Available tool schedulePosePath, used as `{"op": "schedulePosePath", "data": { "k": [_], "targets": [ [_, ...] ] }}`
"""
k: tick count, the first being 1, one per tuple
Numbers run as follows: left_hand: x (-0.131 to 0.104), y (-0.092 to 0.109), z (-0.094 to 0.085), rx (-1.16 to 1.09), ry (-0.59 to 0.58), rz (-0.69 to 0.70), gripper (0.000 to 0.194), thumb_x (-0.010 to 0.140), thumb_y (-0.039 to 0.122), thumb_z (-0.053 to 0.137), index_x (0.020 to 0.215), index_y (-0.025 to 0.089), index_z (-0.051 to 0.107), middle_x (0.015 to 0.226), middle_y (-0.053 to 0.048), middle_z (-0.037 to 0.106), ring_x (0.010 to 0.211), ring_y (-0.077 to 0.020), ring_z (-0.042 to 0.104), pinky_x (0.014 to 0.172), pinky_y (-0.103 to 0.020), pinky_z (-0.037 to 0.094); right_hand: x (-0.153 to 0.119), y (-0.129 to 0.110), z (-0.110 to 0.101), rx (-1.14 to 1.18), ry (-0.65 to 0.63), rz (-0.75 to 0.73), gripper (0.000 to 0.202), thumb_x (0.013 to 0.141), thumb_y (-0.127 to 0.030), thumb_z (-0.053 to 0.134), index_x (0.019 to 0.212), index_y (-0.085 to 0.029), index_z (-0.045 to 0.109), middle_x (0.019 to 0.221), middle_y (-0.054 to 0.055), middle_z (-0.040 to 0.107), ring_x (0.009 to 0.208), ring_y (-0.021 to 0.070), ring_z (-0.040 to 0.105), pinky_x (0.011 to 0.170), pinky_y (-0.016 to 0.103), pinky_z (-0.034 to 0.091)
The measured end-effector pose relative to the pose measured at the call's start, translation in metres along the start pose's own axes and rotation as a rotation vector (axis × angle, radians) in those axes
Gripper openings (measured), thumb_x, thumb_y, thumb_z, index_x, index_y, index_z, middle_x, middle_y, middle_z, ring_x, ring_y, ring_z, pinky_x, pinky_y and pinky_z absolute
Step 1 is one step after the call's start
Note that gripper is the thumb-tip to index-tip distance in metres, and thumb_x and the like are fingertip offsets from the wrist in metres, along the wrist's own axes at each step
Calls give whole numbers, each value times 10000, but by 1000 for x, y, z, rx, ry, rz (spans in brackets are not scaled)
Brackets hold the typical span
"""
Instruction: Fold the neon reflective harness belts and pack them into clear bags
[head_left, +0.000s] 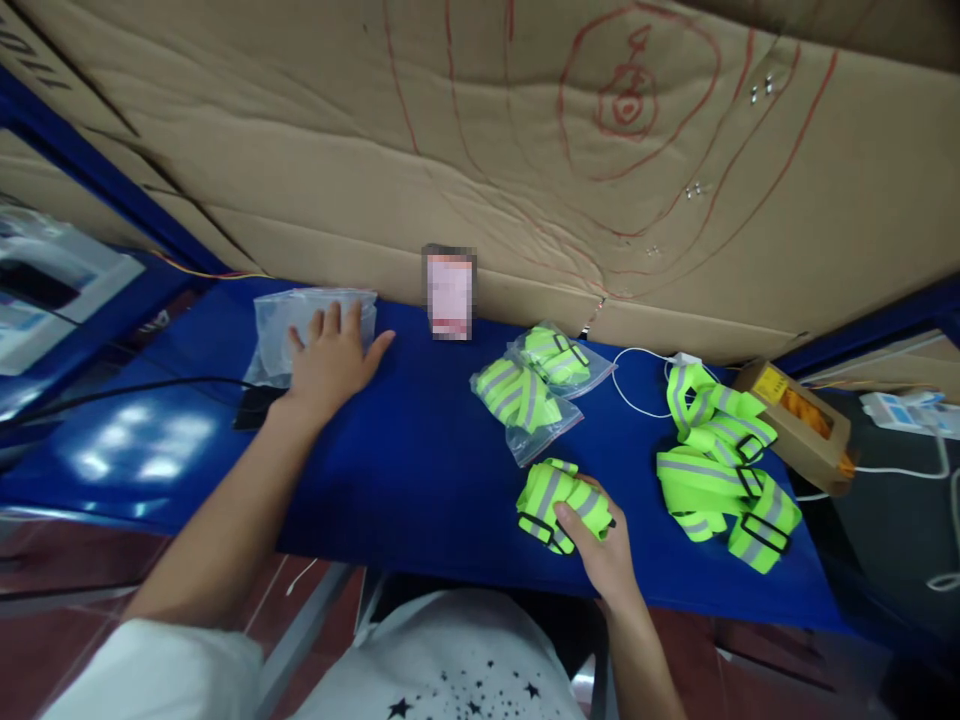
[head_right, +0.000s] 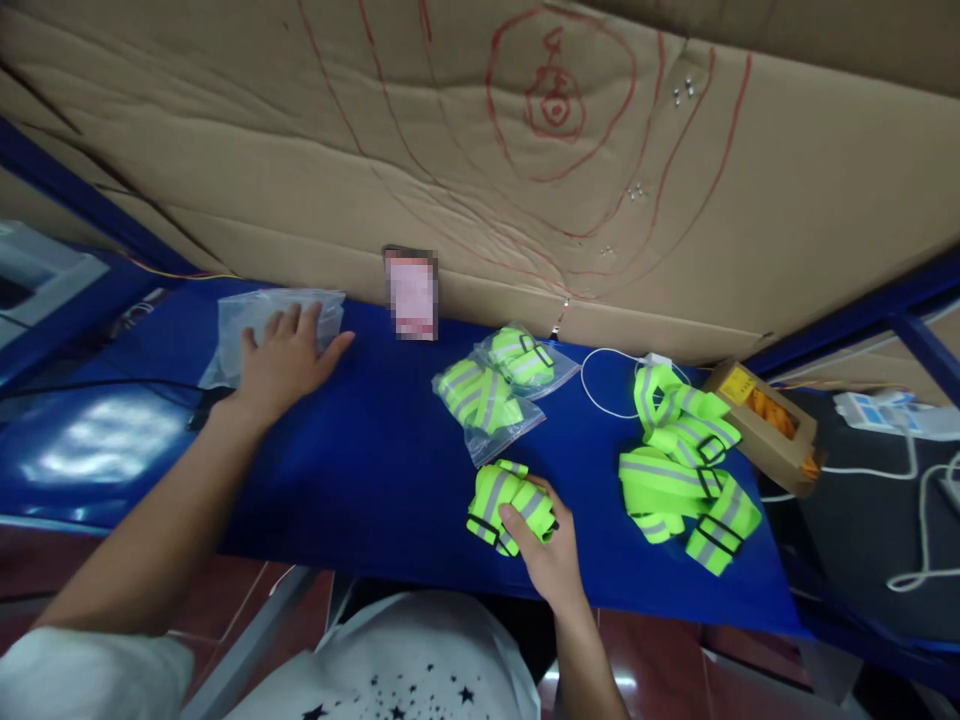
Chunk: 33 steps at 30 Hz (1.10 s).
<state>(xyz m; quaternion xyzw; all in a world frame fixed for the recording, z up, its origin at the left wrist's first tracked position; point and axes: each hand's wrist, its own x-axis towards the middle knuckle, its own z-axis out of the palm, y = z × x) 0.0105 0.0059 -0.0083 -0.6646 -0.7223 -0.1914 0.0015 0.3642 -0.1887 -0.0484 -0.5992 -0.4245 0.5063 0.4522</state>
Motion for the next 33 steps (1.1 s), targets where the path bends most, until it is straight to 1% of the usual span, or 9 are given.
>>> {"op": "schedulePosePath", "data": {
  "k": [6, 8, 11, 15, 17, 20, 24, 27, 33],
  "targets": [
    [-11, -24, 8, 38, -229, -30, 712, 995, 617, 424, 1485, 105, 491, 1547, -271, 467, 1414, -500, 442, 1115, -789, 229, -3, 11, 2, -18, 25, 20, 443, 786, -462, 816, 1123, -212, 675, 925, 46, 769, 816, 240, 716, 730, 331, 593],
    [-13, -28, 6, -5, -201, 10, 650, 998, 592, 450, 1416, 106, 556, 1467, -240, 565, 1342, -478, 524, 1097, -772, 278, -3, 13, 1, -21, 21, 16, 451, 794, -459, 812, 1142, -209, 671, 941, 51, 771, 826, 240, 720, 735, 331, 594],
    [-20, -30, 0, -10, -111, 9, 608, 970, 611, 503, 1290, 114, 647, 1128, -162, 747, 1079, -412, 684, 1037, -678, 407, -3, 14, 1, -30, 20, 9, 460, 795, -462, 812, 1144, -202, 664, 935, 51, 770, 813, 233, 717, 725, 323, 590],
    [-41, -18, -13, 78, -135, -22, 535, 961, 614, 505, 1158, 156, 699, 797, -99, 739, 830, -373, 718, 878, -557, 505, -3, 16, 2, -24, 17, 5, 471, 797, -473, 808, 1144, -197, 651, 945, 51, 768, 828, 228, 714, 740, 317, 588],
    [-53, -9, -19, 118, -197, 41, 476, 993, 550, 474, 1177, 161, 679, 906, -121, 748, 896, -372, 716, 885, -521, 505, -2, 18, 2, -28, 21, -2, 482, 794, -485, 807, 1144, -193, 649, 925, 47, 764, 809, 218, 705, 719, 306, 582],
    [-65, -1, -22, 82, -278, 224, 476, 990, 492, 521, 1329, 167, 597, 1256, -160, 676, 1135, -363, 657, 1003, -491, 472, -2, 20, 2, -46, 26, -15, 487, 795, -494, 805, 1142, -190, 650, 913, 47, 759, 803, 209, 694, 713, 298, 576],
    [-71, -6, -12, 15, -337, 473, 847, 872, 556, 695, 1580, 249, 348, 1652, -146, 335, 1499, -385, 349, 1231, -573, 230, -2, 20, 2, -61, 20, -41, 506, 799, -495, 801, 1170, -192, 639, 963, 59, 761, 842, 215, 694, 750, 313, 577],
    [-71, -10, 2, 24, -415, 520, 1113, 788, 659, 736, 1655, 281, 150, 1725, -150, 152, 1585, -423, 125, 1241, -659, 66, -3, 18, 4, -74, 34, -55, 503, 784, -504, 808, 1144, -192, 644, 944, 54, 764, 829, 219, 698, 752, 322, 577],
    [-74, -3, 14, -4, -409, 521, 1115, 830, 676, 679, 1662, 257, 67, 1648, -206, 335, 1528, -421, 307, 1205, -718, 121, -6, 12, 10, -38, 102, -74, 476, 751, -483, 840, 1089, -192, 677, 920, 44, 767, 818, 222, 701, 753, 326, 570]
  ]
}}
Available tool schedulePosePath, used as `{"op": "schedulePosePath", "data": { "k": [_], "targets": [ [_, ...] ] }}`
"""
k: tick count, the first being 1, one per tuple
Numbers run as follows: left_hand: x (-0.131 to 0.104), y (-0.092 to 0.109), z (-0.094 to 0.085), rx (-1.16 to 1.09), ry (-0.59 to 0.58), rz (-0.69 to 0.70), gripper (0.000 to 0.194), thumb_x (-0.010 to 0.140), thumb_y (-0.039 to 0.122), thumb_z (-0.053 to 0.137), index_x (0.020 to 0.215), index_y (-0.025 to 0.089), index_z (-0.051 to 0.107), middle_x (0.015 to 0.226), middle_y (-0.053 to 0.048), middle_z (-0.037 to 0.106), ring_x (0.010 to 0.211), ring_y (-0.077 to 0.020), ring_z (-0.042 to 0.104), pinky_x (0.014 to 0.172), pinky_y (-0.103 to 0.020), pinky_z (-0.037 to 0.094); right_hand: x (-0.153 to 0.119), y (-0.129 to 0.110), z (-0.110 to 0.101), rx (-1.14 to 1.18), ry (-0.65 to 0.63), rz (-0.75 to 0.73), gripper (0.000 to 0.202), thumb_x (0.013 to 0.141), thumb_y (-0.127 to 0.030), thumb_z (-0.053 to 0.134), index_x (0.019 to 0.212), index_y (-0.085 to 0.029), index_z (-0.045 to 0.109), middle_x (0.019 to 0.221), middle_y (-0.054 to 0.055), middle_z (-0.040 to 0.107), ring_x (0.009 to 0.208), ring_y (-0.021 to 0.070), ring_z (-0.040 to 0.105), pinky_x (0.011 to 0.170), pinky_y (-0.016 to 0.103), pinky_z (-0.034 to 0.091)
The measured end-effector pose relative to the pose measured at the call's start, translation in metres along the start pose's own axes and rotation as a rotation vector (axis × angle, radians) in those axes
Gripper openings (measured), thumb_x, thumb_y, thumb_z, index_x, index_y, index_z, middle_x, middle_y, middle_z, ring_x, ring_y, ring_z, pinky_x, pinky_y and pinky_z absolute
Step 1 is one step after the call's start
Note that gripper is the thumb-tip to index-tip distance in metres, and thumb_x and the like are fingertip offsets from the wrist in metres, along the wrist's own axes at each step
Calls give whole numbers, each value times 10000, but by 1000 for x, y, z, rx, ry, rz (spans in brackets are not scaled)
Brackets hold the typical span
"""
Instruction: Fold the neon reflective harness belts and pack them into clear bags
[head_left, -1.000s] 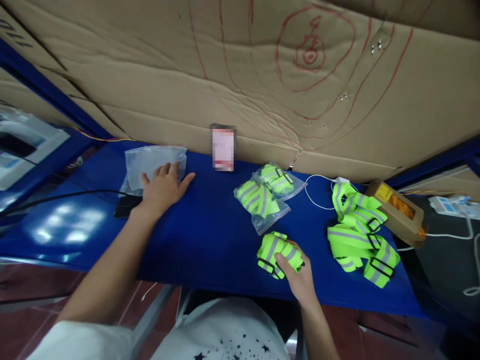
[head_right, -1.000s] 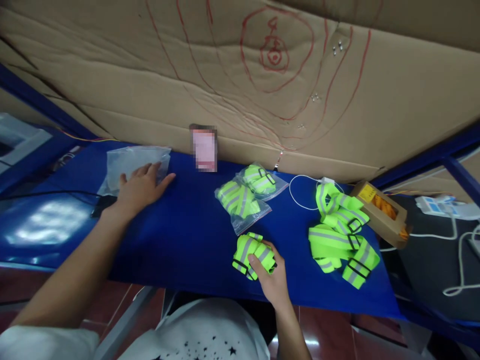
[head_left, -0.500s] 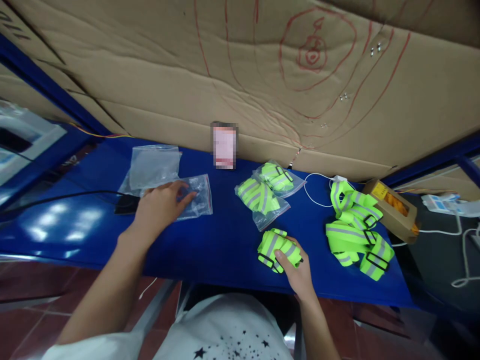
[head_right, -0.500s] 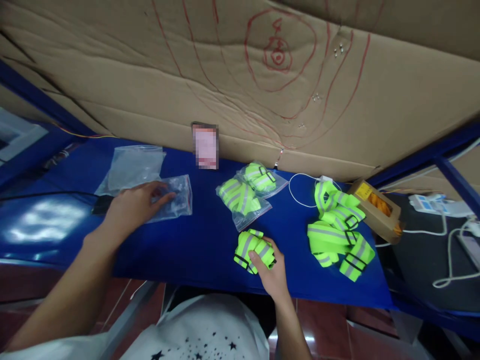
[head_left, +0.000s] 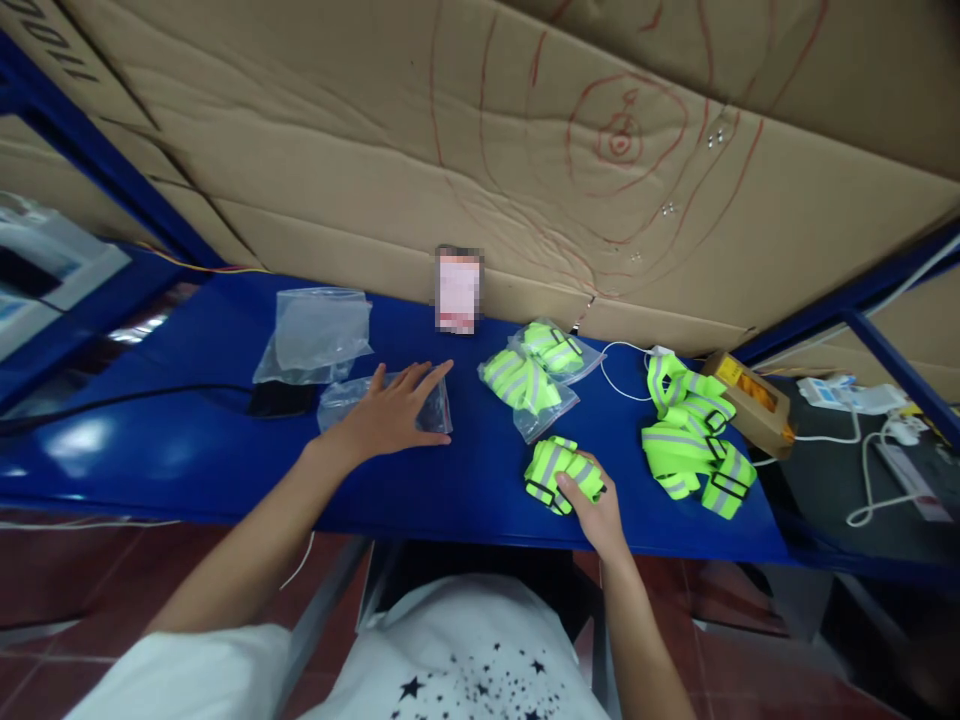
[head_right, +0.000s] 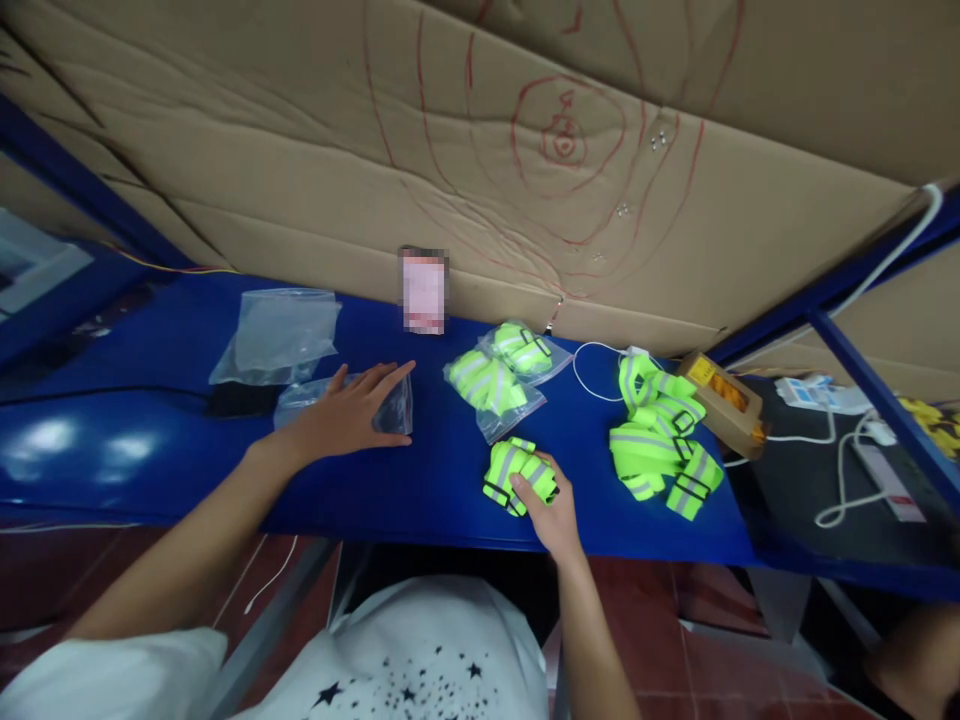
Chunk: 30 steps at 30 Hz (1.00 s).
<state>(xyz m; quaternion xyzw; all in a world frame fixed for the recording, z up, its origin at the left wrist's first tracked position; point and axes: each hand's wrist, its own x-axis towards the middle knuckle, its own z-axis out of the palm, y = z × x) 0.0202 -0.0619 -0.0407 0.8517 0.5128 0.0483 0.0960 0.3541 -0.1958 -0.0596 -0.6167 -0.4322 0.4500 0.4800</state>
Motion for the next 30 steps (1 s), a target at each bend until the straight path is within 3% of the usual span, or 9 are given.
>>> {"op": "schedulePosePath", "data": {
  "k": [6, 11, 16, 21, 25, 30],
  "targets": [
    [-19, 38, -1, -59, 195, 202, 1062, 808, 634, 737, 1638, 253, 195, 1573, -187, 432, 1484, -388, 384, 1247, -673, 73, -7, 0, 16, 176, 156, 37, 469, 746, -479, 845, 1080, -173, 723, 1037, 86, 787, 942, 268, 740, 852, 388, 591],
    [-32, 77, 4, -112, 253, 381, 1134, 748, 634, 803, 1630, 276, 185, 1560, -167, 424, 1514, -377, 323, 1253, -672, 35, -15, -21, 39, 468, 275, 19, 516, 756, -433, 846, 1190, -189, 712, 1228, 94, 750, 1135, 288, 716, 989, 437, 574],
    [-31, 97, 10, -158, 320, 408, 1091, 788, 618, 774, 1634, 284, 172, 1492, -173, 460, 1441, -372, 422, 1251, -676, 69, -19, -37, 48, 286, 138, -100, 473, 778, -438, 830, 1157, -171, 734, 1162, 95, 769, 1097, 289, 718, 981, 417, 565],
    [-35, 107, 16, -94, 378, 442, 1058, 774, 595, 798, 1614, 260, 249, 1427, -180, 485, 1378, -393, 472, 1234, -700, 88, -21, -34, 42, -28, 61, -174, 483, 802, -538, 774, 1099, -159, 726, 1015, 84, 777, 918, 257, 718, 828, 361, 562],
    [-38, 112, 23, -68, 399, 459, 1114, 758, 637, 793, 1620, 242, 208, 1436, -199, 467, 1396, -388, 458, 1233, -685, 102, -19, -37, 34, -112, 36, -246, 447, 743, -507, 824, 1020, -170, 728, 920, 43, 754, 832, 218, 665, 786, 323, 504],
    [-23, 111, 26, -141, 408, 437, 1235, 703, 701, 800, 1625, 224, 131, 1430, -197, 471, 1406, -377, 437, 1234, -620, 172, 3, -41, 27, -159, -84, -323, 505, 703, -468, 836, 1089, -174, 697, 942, 18, 730, 836, 188, 629, 791, 299, 482]
  ]
}}
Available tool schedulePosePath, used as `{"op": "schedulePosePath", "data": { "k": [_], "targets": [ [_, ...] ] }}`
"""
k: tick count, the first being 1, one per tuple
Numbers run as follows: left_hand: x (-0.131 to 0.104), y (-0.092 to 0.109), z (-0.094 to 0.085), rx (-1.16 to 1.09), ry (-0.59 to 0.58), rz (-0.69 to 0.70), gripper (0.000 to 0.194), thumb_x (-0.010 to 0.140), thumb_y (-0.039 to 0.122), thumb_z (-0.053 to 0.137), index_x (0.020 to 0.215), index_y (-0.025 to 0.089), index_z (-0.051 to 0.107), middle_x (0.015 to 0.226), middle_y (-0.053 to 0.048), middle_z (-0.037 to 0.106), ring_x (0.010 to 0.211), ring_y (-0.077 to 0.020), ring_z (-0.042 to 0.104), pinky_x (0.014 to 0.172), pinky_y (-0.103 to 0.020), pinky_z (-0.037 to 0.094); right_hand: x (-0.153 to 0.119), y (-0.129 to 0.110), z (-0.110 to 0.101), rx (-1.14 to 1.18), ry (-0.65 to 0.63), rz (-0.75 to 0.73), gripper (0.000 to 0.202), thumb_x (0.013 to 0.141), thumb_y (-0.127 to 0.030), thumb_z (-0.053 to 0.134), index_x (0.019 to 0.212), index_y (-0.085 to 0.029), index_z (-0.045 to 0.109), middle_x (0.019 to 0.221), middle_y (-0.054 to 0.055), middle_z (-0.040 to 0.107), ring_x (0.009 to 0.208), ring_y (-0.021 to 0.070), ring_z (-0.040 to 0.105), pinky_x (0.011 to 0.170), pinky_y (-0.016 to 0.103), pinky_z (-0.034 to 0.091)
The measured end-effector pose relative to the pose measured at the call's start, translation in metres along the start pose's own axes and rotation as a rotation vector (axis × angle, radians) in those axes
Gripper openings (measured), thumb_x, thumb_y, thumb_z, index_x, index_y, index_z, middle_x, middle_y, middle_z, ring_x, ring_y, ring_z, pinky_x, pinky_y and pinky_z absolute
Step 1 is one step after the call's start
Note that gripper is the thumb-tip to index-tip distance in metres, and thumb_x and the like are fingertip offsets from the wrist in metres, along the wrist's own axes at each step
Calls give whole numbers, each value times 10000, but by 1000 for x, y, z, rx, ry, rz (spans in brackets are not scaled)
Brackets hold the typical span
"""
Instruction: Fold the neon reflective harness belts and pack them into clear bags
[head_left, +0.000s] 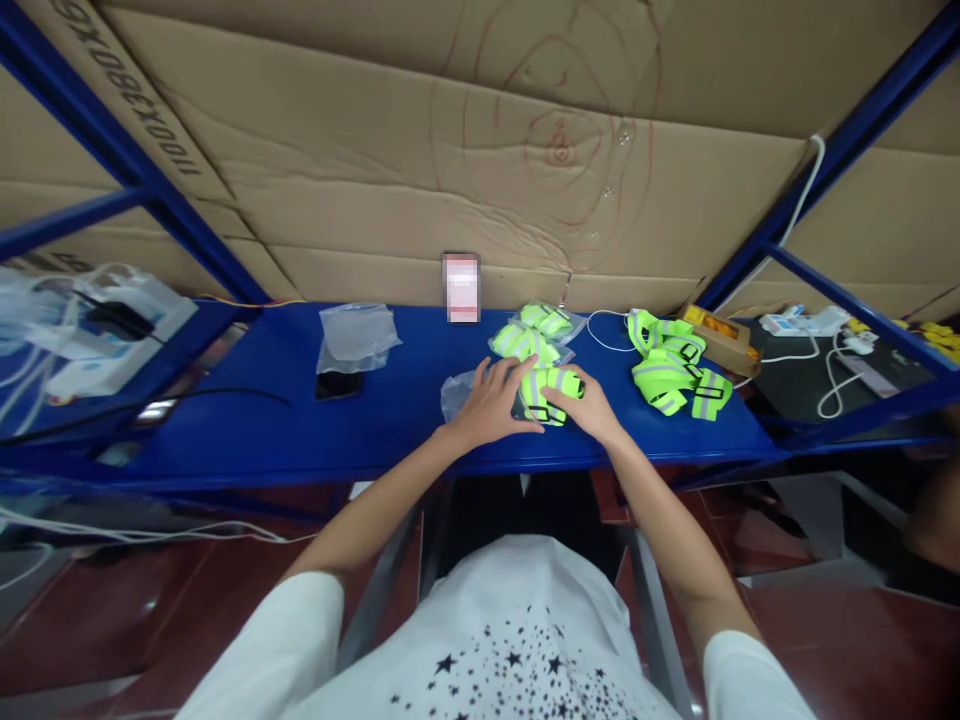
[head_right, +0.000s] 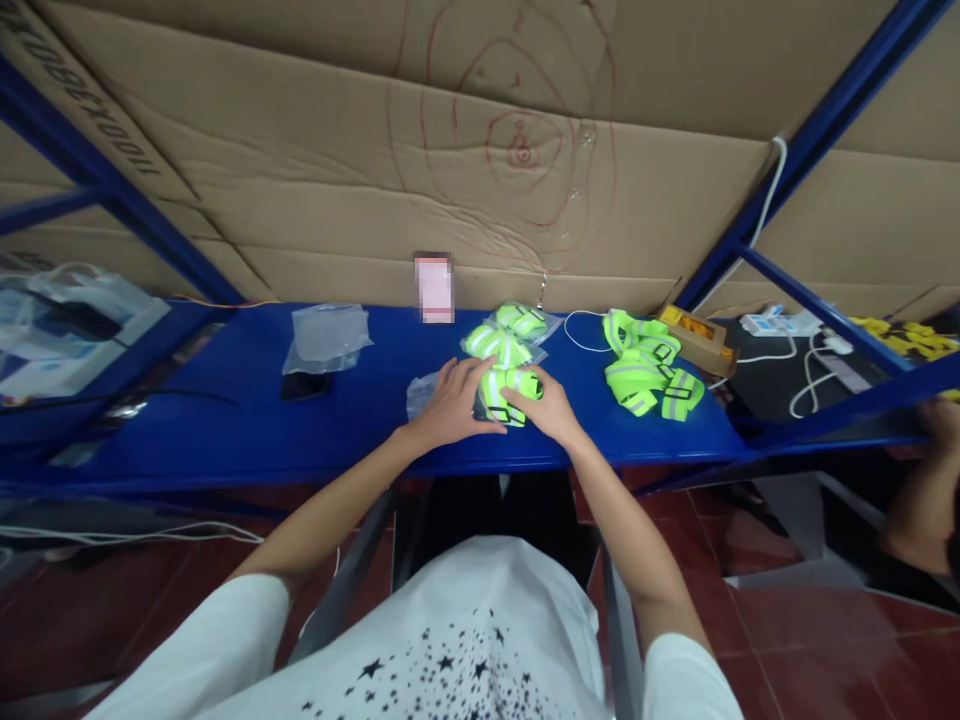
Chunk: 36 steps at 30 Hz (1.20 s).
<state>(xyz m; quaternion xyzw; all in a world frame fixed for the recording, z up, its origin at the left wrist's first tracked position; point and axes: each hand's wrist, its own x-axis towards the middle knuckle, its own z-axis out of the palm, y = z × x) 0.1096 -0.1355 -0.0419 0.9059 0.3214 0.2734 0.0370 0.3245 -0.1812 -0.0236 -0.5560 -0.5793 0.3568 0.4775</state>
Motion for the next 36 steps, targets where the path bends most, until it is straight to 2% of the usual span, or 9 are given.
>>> {"op": "schedulePosePath", "data": {
  "k": [5, 10, 13, 16, 19, 23, 26, 29, 36],
  "targets": [
    [21, -2, 1, -51, -37, -51, 1254, 678, 684, 826, 1627, 269, 119, 1448, -176, 440, 1361, -389, 444, 1144, -558, 329, 38, 1, -3, 102, -136, -2, 467, 725, -480, 798, 1040, -146, 718, 942, 36, 751, 808, 177, 655, 790, 310, 513],
    [34, -6, 2, -119, -27, -185, 1244, 659, 614, 871, 1619, 255, 166, 1431, -198, 423, 1368, -419, 427, 1116, -603, 340, 73, -5, -8, 106, -204, -38, 437, 670, -424, 855, 979, -132, 752, 909, 31, 759, 804, 173, 654, 814, 312, 509],
    [40, -23, -8, -356, -72, -179, 1288, 635, 625, 881, 1624, 259, 142, 1504, -208, 395, 1392, -396, 429, 1131, -573, 364, 88, -2, -12, 136, -293, -41, 471, 653, -410, 872, 1016, -132, 760, 923, 35, 770, 801, 178, 669, 807, 316, 526],
    [46, -45, -20, -607, -139, -218, 1191, 680, 583, 868, 1612, 233, 213, 1400, -172, 548, 1241, -312, 578, 1070, -468, 456, 97, 9, -10, 179, -350, -12, 507, 662, -443, 869, 1049, -138, 749, 928, 40, 776, 787, 176, 682, 789, 316, 544],
    [45, -60, -22, -663, -181, -376, 1000, 668, 561, 871, 1496, 184, 457, 1186, -111, 695, 1082, -286, 657, 990, -419, 501, 98, 22, -4, 203, -366, 12, 507, 683, -482, 853, 1056, -159, 738, 931, 31, 772, 786, 172, 686, 781, 309, 551],
    [38, -62, -15, -813, -402, -492, 553, 717, 567, 814, 1065, 142, 748, 957, -66, 765, 943, -286, 697, 831, -352, 538, 93, 32, 1, 185, -427, 2, 482, 688, -482, 852, 1042, -174, 742, 885, 10, 747, 774, 177, 674, 751, 302, 547],
    [36, -58, -10, -969, -487, -559, 515, 695, 521, 836, 1017, 126, 758, 916, -67, 778, 876, -273, 708, 773, -337, 541, 88, 29, 1, 150, -441, -44, 442, 695, -456, 855, 1028, -185, 748, 915, 9, 739, 828, 188, 669, 786, 303, 530],
    [37, -54, -8, -995, -433, -595, 502, 679, 496, 853, 1005, 127, 756, 923, -67, 781, 852, -257, 707, 766, -328, 540, 84, 22, -1, 57, -379, -127, 415, 713, -432, 853, 1041, -198, 751, 1009, 18, 737, 935, 205, 659, 879, 313, 497],
    [29, -41, -4, -924, -439, -594, 492, 657, 500, 875, 960, 136, 741, 867, -44, 760, 826, -252, 694, 700, -300, 517, 74, 16, 0, 3, -520, -37, 378, 794, -552, 756, 817, -182, 685, 727, -27, 652, 690, 153, 586, 642, 258, 440]
  ]
}}
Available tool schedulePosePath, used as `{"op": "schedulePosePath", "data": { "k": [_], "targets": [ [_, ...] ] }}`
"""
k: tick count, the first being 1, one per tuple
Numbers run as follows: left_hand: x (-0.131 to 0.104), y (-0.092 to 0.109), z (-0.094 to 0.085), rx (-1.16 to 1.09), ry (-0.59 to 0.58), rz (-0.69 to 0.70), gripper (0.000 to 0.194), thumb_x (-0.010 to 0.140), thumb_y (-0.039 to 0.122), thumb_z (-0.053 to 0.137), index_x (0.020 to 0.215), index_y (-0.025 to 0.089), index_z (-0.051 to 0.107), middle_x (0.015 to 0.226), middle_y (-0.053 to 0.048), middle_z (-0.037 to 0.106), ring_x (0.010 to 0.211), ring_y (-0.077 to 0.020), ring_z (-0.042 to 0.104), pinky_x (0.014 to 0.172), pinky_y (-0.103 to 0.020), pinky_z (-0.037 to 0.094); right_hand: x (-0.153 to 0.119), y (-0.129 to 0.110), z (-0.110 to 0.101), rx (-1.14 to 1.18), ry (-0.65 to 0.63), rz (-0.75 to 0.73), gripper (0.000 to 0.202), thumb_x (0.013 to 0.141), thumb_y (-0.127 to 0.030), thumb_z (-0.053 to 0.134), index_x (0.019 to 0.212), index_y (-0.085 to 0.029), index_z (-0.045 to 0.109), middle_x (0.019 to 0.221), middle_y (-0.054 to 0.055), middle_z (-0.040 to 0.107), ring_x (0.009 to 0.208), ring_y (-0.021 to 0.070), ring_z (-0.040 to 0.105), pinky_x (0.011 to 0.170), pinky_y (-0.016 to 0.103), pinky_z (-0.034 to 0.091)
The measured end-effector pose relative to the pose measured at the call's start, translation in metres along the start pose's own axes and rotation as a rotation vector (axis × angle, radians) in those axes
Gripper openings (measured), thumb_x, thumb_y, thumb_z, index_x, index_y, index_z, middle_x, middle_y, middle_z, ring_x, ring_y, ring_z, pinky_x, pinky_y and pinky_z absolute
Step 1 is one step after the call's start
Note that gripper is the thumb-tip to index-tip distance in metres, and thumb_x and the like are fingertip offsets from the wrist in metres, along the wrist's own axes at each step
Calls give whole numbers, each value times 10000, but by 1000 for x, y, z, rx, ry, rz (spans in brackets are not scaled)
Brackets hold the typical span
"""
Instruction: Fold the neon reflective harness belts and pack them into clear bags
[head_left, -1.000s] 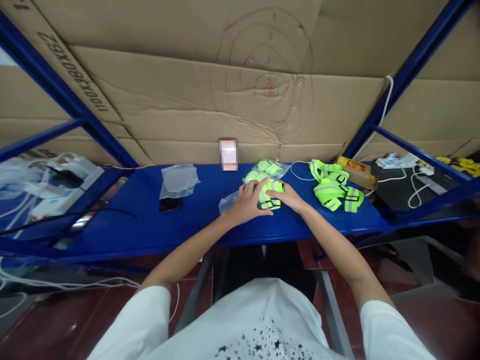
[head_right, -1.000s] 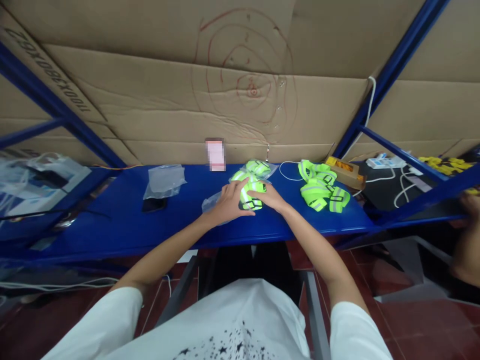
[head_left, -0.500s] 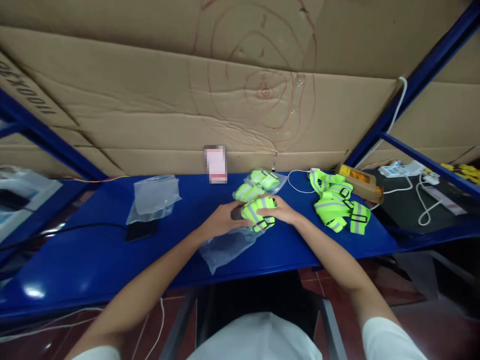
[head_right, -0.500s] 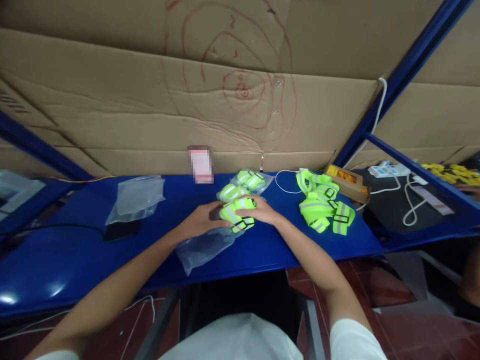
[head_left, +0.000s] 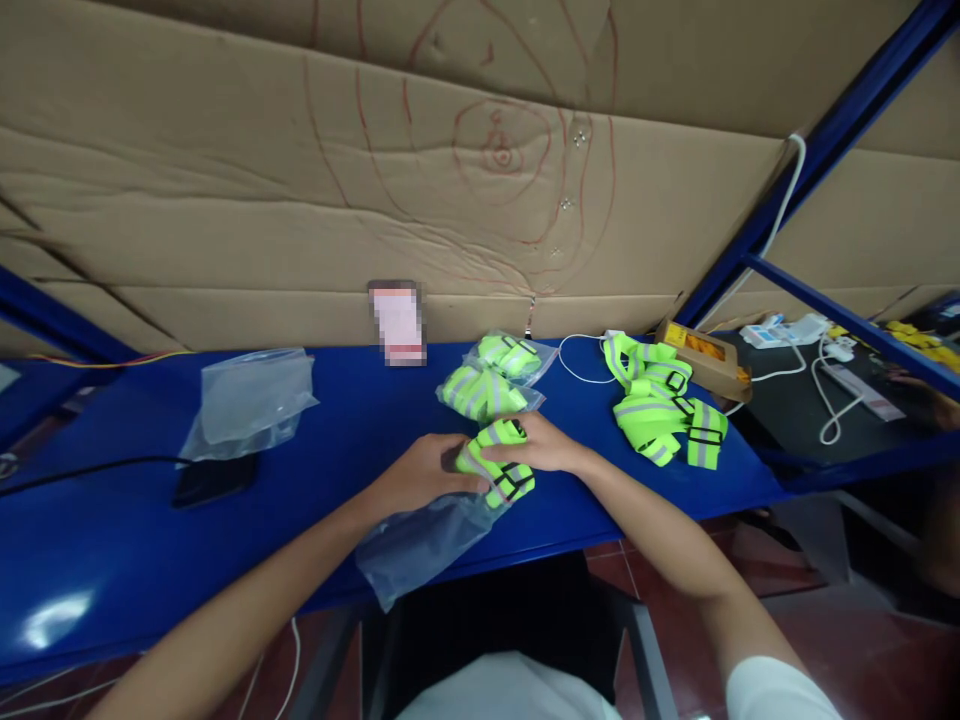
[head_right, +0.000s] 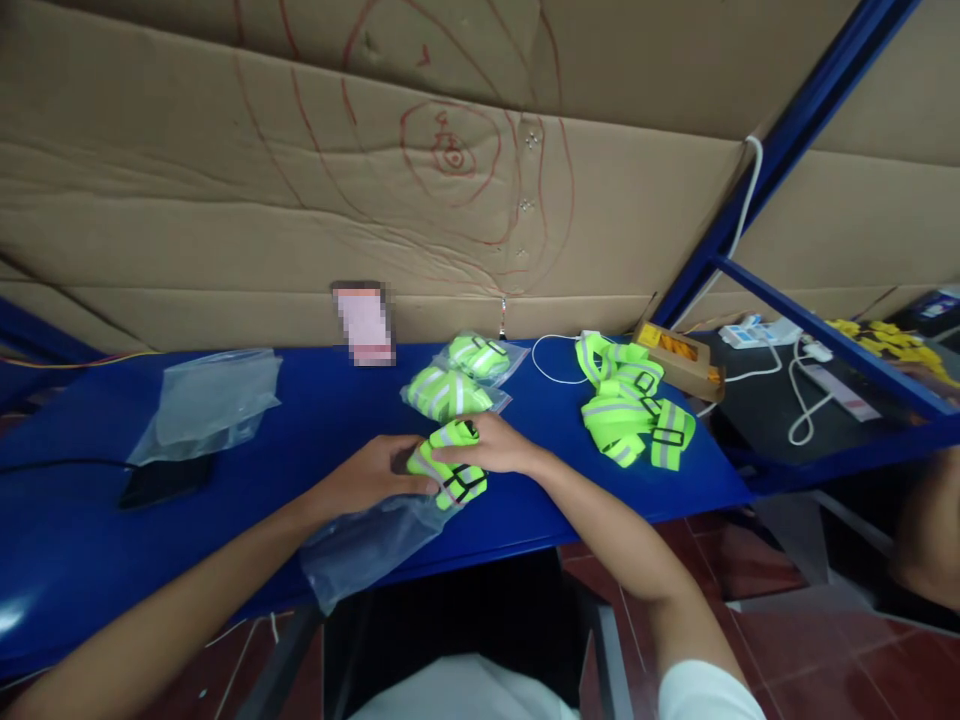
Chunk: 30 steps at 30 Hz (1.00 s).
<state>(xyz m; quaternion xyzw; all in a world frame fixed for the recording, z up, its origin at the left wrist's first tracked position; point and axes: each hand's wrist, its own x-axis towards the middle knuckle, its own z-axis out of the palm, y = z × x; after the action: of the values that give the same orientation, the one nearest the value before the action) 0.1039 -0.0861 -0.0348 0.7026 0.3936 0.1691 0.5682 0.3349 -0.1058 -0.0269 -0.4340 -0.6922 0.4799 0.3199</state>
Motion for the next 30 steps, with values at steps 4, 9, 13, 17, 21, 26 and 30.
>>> {"op": "schedulePosePath", "data": {
  "k": [4, 9, 13, 17, 21, 26, 30],
  "targets": [
    [0, 0, 2, -39, 22, -24, 518, 675, 512, 867, 991, 125, 727, 844, -35, 741, 771, -220, 671, 673, -287, 487, 4, 8, 9, 18, 149, 15, 438, 753, -575, 783, 929, -189, 674, 862, -11, 674, 841, 181, 605, 768, 283, 457],
    [4, 0, 4, -107, 57, -31, 538, 659, 517, 874, 989, 130, 702, 829, -26, 722, 761, -208, 659, 675, -285, 483, 6, 14, 11, 24, 272, 12, 514, 712, -532, 831, 1077, -219, 647, 1090, 23, 688, 1049, 219, 611, 940, 337, 458],
    [3, 4, 4, -154, 141, -23, 560, 638, 496, 896, 1020, 148, 679, 903, -31, 730, 845, -228, 679, 731, -299, 509, 4, 10, 2, 67, 235, 58, 563, 712, -488, 848, 1165, -225, 642, 1106, 23, 697, 1053, 224, 630, 924, 340, 488],
    [1, 8, 2, -349, 74, -68, 618, 634, 428, 921, 1129, 165, 662, 1056, -61, 752, 976, -256, 702, 840, -332, 537, 2, 3, -3, 98, 264, 13, 574, 770, -470, 813, 1269, -239, 646, 1189, 33, 698, 1084, 235, 645, 950, 346, 499],
    [2, 8, -2, -489, 4, -104, 665, 662, 403, 913, 1226, 154, 662, 1174, -98, 749, 1060, -275, 704, 931, -363, 526, 0, 0, -1, 78, 307, -66, 459, 820, -461, 773, 1205, -227, 683, 1139, 30, 722, 1081, 242, 660, 971, 351, 501],
    [2, 6, -6, -452, -140, -196, 505, 685, 418, 908, 1083, 148, 754, 1010, -70, 789, 901, -233, 727, 847, -327, 545, -1, 1, 3, 47, 258, -143, 492, 848, -411, 765, 1301, -264, 642, 1325, 35, 674, 1238, 253, 622, 1086, 369, 444],
    [0, 4, -4, -505, -186, -166, 435, 717, 371, 898, 1083, 172, 776, 1057, -55, 796, 940, -214, 734, 890, -300, 541, -2, 5, 4, 31, 224, -108, 443, 887, -465, 715, 1260, -233, 659, 1235, 32, 708, 1159, 255, 659, 1018, 343, 478]
  ]
}}
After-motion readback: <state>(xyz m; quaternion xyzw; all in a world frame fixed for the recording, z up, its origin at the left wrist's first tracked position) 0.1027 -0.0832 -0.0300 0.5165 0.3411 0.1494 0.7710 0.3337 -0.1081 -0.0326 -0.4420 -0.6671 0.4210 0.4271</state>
